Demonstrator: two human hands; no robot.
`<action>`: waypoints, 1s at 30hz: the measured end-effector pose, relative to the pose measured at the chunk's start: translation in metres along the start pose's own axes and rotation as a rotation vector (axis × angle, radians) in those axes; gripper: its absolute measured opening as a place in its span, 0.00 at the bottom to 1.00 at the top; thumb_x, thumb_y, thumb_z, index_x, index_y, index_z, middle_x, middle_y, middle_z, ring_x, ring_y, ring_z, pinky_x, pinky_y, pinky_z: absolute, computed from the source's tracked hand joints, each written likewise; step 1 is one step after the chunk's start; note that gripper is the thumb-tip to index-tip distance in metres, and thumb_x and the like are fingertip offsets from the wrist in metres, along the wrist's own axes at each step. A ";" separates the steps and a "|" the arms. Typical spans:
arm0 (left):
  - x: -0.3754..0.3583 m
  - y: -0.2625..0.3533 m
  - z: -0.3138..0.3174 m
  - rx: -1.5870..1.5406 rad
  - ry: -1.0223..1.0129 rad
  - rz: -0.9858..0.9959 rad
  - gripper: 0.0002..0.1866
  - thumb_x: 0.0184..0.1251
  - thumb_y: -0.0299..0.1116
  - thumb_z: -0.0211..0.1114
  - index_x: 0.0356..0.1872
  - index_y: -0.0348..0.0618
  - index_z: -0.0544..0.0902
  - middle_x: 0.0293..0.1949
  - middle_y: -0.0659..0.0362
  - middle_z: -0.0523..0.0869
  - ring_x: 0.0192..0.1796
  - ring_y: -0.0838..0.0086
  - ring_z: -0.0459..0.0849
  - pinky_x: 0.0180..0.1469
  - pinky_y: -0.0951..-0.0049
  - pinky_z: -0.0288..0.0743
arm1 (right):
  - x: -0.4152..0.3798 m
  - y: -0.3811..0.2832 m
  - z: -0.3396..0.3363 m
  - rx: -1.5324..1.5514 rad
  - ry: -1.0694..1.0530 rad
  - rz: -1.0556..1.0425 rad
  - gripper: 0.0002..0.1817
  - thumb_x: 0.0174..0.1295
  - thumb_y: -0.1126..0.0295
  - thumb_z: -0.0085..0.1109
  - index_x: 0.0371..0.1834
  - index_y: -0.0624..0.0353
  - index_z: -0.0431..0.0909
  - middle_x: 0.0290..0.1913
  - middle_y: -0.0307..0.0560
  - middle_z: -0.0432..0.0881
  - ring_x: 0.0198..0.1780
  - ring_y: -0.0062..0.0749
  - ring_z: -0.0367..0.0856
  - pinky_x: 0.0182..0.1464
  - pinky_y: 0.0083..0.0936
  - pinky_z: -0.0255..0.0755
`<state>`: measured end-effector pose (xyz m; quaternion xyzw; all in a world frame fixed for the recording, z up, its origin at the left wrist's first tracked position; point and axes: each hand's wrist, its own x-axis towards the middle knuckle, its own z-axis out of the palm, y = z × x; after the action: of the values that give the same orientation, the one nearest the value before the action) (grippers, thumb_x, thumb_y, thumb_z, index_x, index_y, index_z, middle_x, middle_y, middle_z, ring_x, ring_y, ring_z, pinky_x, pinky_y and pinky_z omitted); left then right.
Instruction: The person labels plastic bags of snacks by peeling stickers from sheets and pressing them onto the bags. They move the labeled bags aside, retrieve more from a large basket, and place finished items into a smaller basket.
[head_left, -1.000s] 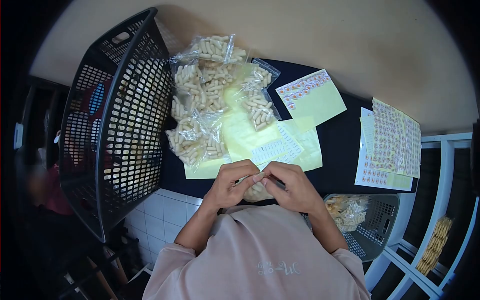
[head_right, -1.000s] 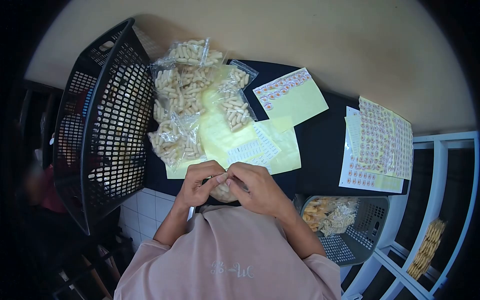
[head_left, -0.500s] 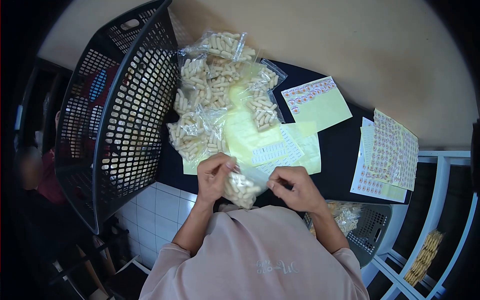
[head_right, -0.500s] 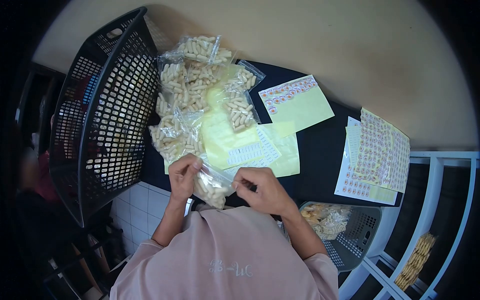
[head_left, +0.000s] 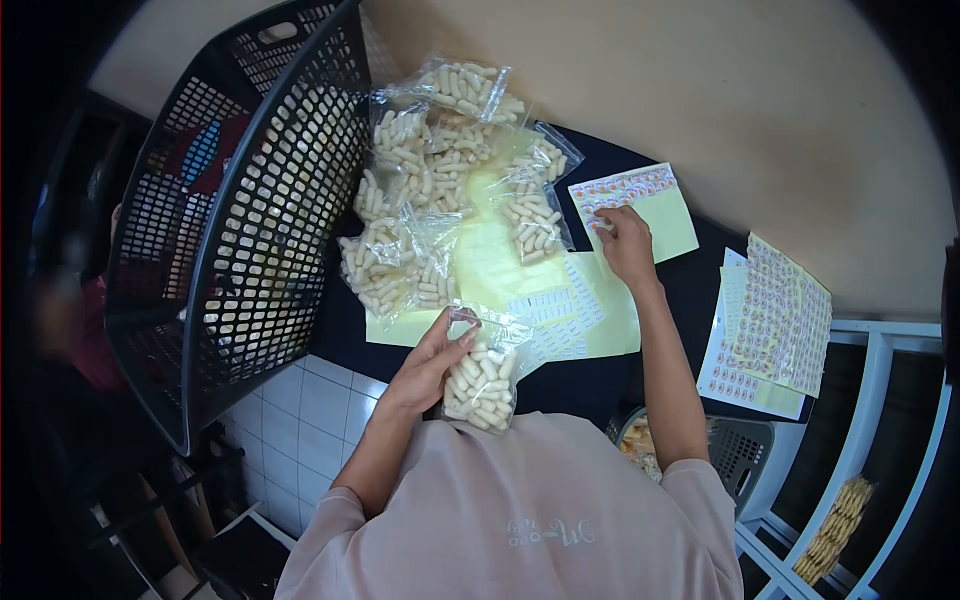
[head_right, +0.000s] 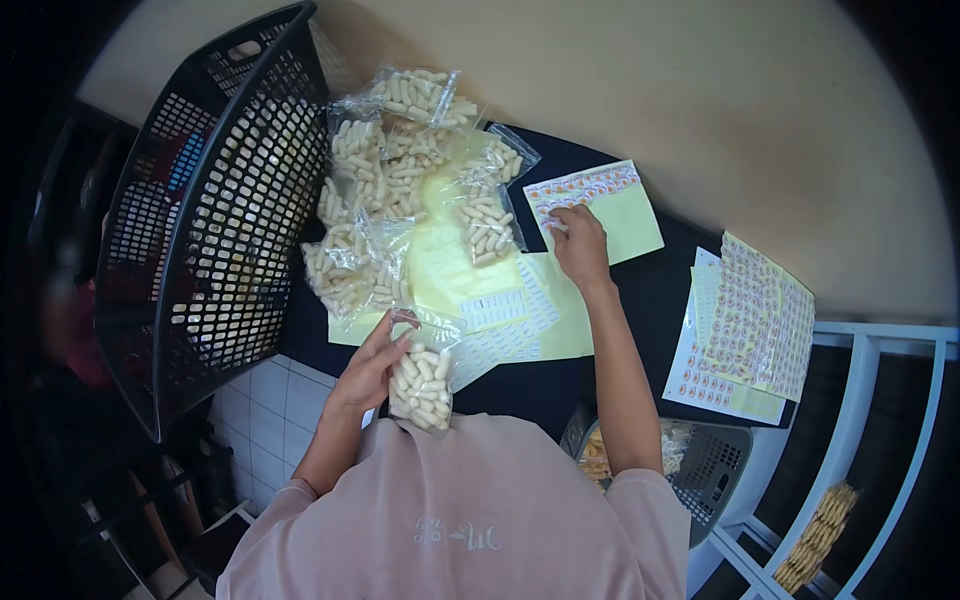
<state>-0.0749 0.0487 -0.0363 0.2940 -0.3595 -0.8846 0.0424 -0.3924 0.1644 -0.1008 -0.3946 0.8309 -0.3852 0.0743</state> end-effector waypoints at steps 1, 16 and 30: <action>-0.001 0.000 -0.004 0.042 -0.039 -0.015 0.20 0.75 0.31 0.51 0.65 0.42 0.62 0.55 0.57 0.73 0.60 0.75 0.72 0.59 0.72 0.71 | 0.000 0.001 0.005 -0.056 0.014 0.000 0.11 0.53 0.81 0.64 0.40 0.62 0.82 0.35 0.52 0.79 0.37 0.45 0.81 0.38 0.33 0.76; 0.026 0.042 0.023 0.172 0.177 0.322 0.13 0.74 0.31 0.53 0.57 0.45 0.69 0.38 0.58 0.82 0.40 0.78 0.82 0.42 0.78 0.76 | -0.015 -0.110 -0.047 0.345 -0.241 -0.017 0.06 0.56 0.80 0.62 0.34 0.65 0.74 0.39 0.43 0.76 0.42 0.29 0.77 0.43 0.23 0.74; 0.027 0.041 0.044 0.297 0.154 0.568 0.13 0.74 0.26 0.52 0.57 0.40 0.68 0.43 0.53 0.82 0.42 0.80 0.82 0.43 0.80 0.75 | -0.057 -0.194 -0.022 0.044 -0.153 -0.360 0.14 0.52 0.77 0.65 0.41 0.65 0.73 0.46 0.53 0.70 0.47 0.46 0.70 0.47 0.36 0.69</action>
<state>-0.1270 0.0372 0.0030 0.2508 -0.5478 -0.7507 0.2710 -0.2473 0.1425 0.0396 -0.5633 0.7302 -0.3793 0.0755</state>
